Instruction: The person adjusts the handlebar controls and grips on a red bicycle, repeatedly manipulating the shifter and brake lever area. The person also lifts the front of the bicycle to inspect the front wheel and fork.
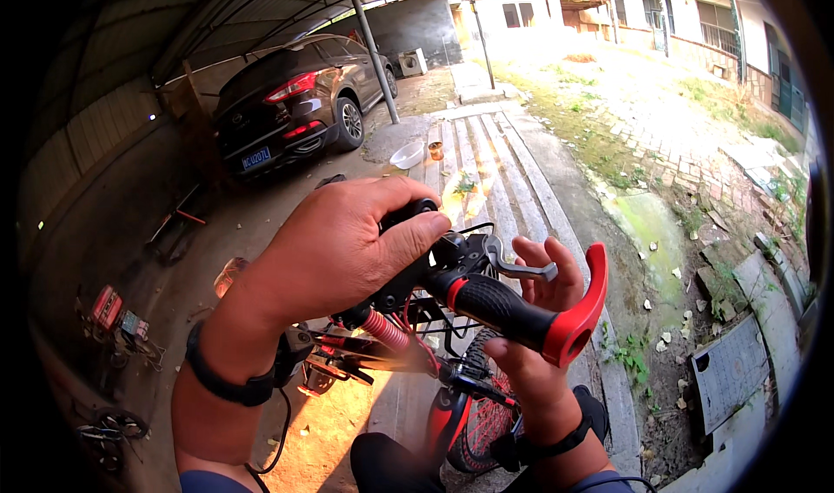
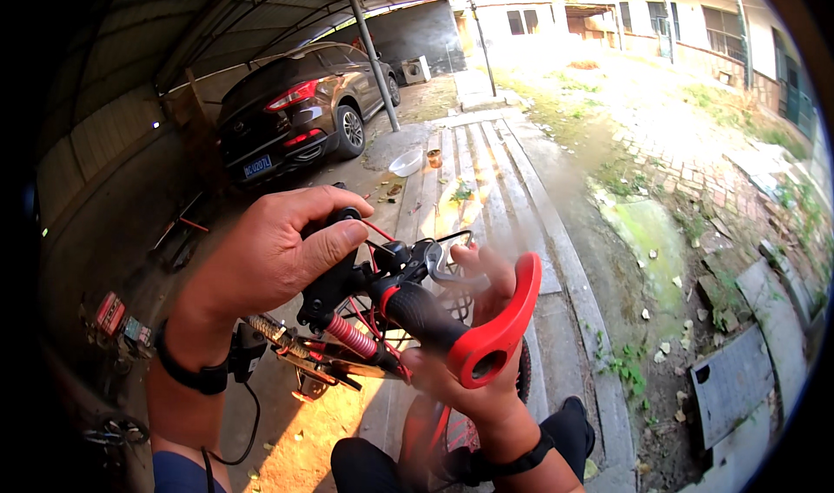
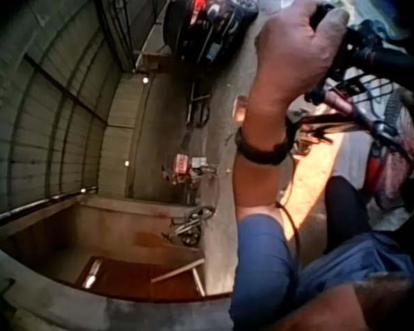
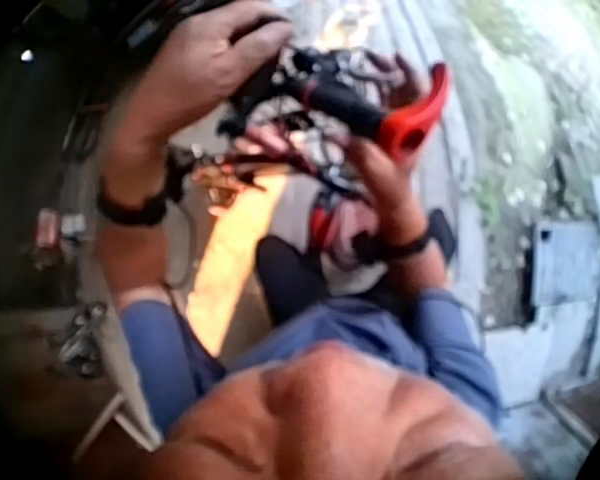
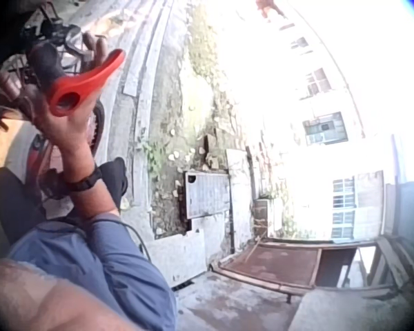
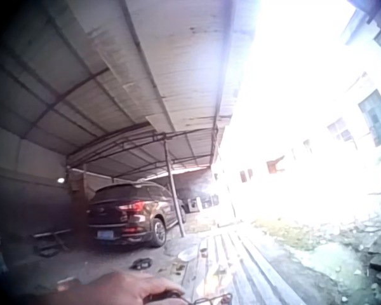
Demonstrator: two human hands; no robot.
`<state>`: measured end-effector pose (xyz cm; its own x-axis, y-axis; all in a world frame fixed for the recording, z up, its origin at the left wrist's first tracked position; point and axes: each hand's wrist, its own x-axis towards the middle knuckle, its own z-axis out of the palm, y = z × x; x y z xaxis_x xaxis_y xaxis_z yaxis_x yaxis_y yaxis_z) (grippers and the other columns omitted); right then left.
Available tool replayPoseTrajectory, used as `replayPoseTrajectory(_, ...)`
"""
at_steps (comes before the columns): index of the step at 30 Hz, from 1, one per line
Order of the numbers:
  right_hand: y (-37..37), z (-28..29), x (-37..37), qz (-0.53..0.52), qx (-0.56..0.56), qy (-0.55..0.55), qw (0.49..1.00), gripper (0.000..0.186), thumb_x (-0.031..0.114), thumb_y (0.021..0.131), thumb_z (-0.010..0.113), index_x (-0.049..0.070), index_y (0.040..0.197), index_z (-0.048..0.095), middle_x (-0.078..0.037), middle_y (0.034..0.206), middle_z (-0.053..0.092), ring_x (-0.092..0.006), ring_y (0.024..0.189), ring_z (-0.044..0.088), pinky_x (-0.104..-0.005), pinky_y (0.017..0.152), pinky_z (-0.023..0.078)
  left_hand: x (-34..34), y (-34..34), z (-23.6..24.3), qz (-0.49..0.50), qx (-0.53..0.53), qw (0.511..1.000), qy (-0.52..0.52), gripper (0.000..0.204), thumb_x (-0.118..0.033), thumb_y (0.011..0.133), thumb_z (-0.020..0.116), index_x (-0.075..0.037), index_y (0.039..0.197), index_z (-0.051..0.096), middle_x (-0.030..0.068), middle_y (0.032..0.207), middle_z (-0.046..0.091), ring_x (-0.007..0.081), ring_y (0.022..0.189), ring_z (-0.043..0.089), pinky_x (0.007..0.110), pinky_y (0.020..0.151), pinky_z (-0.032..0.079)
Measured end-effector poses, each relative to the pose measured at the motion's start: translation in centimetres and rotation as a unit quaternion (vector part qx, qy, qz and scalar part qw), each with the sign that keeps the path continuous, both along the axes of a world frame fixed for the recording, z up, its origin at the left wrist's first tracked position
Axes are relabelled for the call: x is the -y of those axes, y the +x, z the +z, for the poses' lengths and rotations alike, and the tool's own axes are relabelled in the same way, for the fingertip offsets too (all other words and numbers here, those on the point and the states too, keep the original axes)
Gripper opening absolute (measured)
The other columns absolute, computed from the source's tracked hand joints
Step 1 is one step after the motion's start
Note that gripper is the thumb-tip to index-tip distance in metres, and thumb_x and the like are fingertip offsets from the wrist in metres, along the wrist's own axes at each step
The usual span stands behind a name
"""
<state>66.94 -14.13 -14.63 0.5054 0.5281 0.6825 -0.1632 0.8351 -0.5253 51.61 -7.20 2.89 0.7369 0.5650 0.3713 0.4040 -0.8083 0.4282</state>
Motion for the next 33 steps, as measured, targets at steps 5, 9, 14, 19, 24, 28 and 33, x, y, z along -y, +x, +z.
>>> replayPoseTrajectory(5,1.9,-0.4,-0.7,0.058,0.065,-0.007,0.996,0.113,0.028,0.056,0.098,0.001,0.145,0.034,-0.017,0.147,0.040,-0.0288,0.138,0.042,-0.0445,0.116,0.031,-0.5,0.5,0.0,0.002,-0.033,0.999,0.021,0.026,-0.021,0.097,0.066,0.001,0.111,0.067,0.0091,0.092,0.067,0.0119,0.083,0.061,0.028,0.075,0.050)
replayPoseTrajectory(9,3.0,-0.5,-0.7,0.051,0.100,0.035,0.993,0.108,0.027,0.055,0.099,-0.002,0.140,0.039,-0.017,0.143,0.046,-0.0291,0.135,0.046,-0.0456,0.115,0.034,-0.8,0.6,0.0,-0.033,-0.056,0.997,0.047,0.028,-0.023,0.095,0.068,-0.001,0.112,0.067,0.0121,0.093,0.067,0.0195,0.084,0.063,0.031,0.075,0.050)
replayPoseTrajectory(14,2.7,-0.1,-0.2,0.021,0.125,0.035,0.991,0.097,0.017,0.054,0.098,-0.002,0.133,0.045,-0.017,0.134,0.054,-0.0276,0.126,0.054,-0.0438,0.109,0.040,-1.6,0.4,-0.4,-0.089,-0.066,0.988,0.106,0.031,-0.025,0.095,0.067,-0.003,0.116,0.066,0.0115,0.089,0.063,0.0249,0.082,0.061,0.033,0.074,0.049)
replayPoseTrajectory(19,2.5,-0.1,-0.1,0.039,0.099,0.033,0.994,0.092,0.013,0.055,0.096,-0.001,0.131,0.046,-0.018,0.132,0.055,-0.0275,0.124,0.054,-0.0428,0.107,0.041,-2.6,0.6,1.0,-0.152,-0.121,0.976,0.104,0.031,-0.020,0.095,0.066,-0.003,0.122,0.065,0.0115,0.094,0.061,0.0248,0.085,0.061,0.034,0.077,0.049)
replayPoseTrajectory(24,2.4,-0.1,-0.1,0.044,0.090,0.035,0.994,0.093,0.013,0.055,0.097,-0.001,0.132,0.046,-0.019,0.132,0.055,-0.0281,0.126,0.054,-0.0427,0.107,0.041,-3.0,1.2,2.4,-0.203,-0.169,0.963,0.049,0.035,-0.011,0.093,0.067,-0.004,0.127,0.063,0.0115,0.102,0.061,0.0253,0.096,0.060,0.034,0.086,0.048)
replayPoseTrajectory(28,2.1,-0.5,-0.4,0.038,0.087,0.040,0.995,0.095,0.014,0.056,0.096,0.000,0.135,0.044,-0.017,0.135,0.053,-0.0279,0.128,0.052,-0.0427,0.108,0.041,-3.5,1.4,2.7,-0.216,-0.185,0.959,0.012,0.036,-0.009,0.093,0.067,-0.004,0.128,0.063,0.0111,0.106,0.061,0.0245,0.100,0.060,0.034,0.088,0.048)
replayPoseTrajectory(33,2.1,-1.9,-2.2,-0.056,0.173,-0.031,0.983,0.093,0.015,0.072,0.090,0.011,0.146,0.036,-0.013,0.146,0.043,-0.0290,0.136,0.046,-0.0472,0.111,0.042,-2.6,1.5,2.5,-0.167,-0.174,0.971,-0.001,0.031,-0.013,0.095,0.065,-0.004,0.125,0.065,0.0125,0.104,0.063,0.0224,0.095,0.062,0.033,0.083,0.049)
